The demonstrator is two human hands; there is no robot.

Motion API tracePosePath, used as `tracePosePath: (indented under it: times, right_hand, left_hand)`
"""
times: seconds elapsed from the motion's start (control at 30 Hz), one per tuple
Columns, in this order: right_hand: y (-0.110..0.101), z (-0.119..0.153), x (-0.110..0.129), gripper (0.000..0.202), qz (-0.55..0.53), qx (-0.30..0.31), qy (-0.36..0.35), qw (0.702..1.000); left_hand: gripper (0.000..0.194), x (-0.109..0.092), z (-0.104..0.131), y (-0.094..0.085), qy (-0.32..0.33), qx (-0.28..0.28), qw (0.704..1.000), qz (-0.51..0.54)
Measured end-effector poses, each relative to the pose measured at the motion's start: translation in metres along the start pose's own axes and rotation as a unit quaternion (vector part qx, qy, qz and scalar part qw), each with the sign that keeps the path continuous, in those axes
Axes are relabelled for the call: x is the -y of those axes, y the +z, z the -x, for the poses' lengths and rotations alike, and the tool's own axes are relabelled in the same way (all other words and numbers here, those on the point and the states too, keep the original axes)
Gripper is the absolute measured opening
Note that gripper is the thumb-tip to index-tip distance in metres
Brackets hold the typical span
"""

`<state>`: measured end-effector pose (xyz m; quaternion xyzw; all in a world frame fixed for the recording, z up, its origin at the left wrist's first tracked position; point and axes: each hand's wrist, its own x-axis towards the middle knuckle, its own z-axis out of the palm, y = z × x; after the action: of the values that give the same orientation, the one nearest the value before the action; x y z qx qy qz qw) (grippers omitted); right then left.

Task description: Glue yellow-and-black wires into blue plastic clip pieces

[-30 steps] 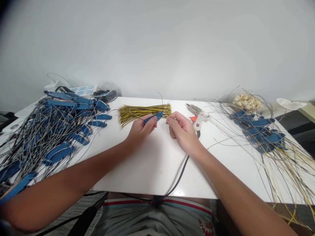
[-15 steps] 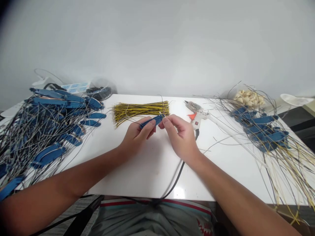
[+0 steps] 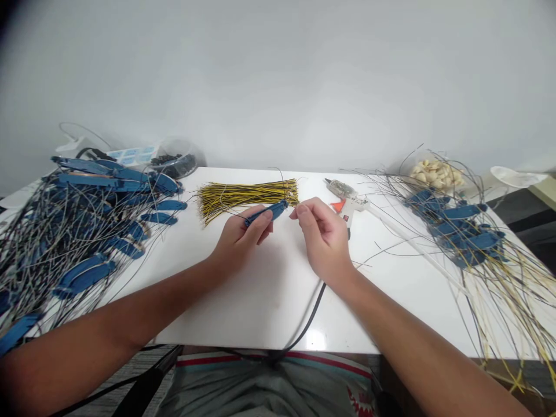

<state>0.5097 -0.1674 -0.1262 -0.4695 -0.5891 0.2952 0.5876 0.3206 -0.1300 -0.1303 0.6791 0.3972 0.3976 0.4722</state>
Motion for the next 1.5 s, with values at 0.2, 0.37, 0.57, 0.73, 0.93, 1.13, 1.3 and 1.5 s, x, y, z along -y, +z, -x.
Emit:
tracePosePath:
  times: [0.2,0.37,0.57,0.73,0.93,1.13,1.3,1.5]
  right_hand:
    - [-0.0027,-0.0007,-0.0021,0.036,0.007,0.001,-0.003,1.000]
    - [-0.0015,-0.0005,-0.0034,0.035,0.019,0.044,0.020,0.999]
    - [0.0007,-0.0001,-0.0032,0.037,0.032,0.068,0.040,0.996]
    - [0.0013,0.0001,-0.0011,0.036,0.039,0.066,0.048,0.996]
    - [0.0019,-0.0010,-0.0006,0.034,0.053,0.052,0.041,0.996]
    - [0.0014,-0.0008,-0.0024,0.035,0.030,0.068,0.060,0.995]
    - [0.0012,-0.0012,-0.0039,0.036,0.021,0.075,0.076,0.994]
    - [0.0021,-0.0017,-0.0042,0.037,0.013,0.070,0.087,0.994]
  left_hand:
    - [0.042,0.0006,-0.0012,-0.0010,0.000,-0.004,1.000,0.000]
    - [0.042,0.0015,-0.0014,-0.0008,0.007,0.001,1.000,0.000]
    - [0.042,0.0030,0.0000,-0.0007,0.014,0.018,1.000,-0.003]
    - [0.041,0.0037,-0.0014,-0.0005,0.018,0.014,1.000,-0.005]
    - [0.040,0.0020,-0.0018,-0.0007,0.014,0.007,1.000,-0.004]
    - [0.041,0.0036,-0.0019,-0.0011,0.013,0.006,1.000,-0.004]
    - [0.041,0.0057,-0.0025,-0.0013,0.012,0.009,1.000,-0.003]
    - [0.041,0.0052,-0.0026,-0.0019,0.013,0.014,1.000,-0.011]
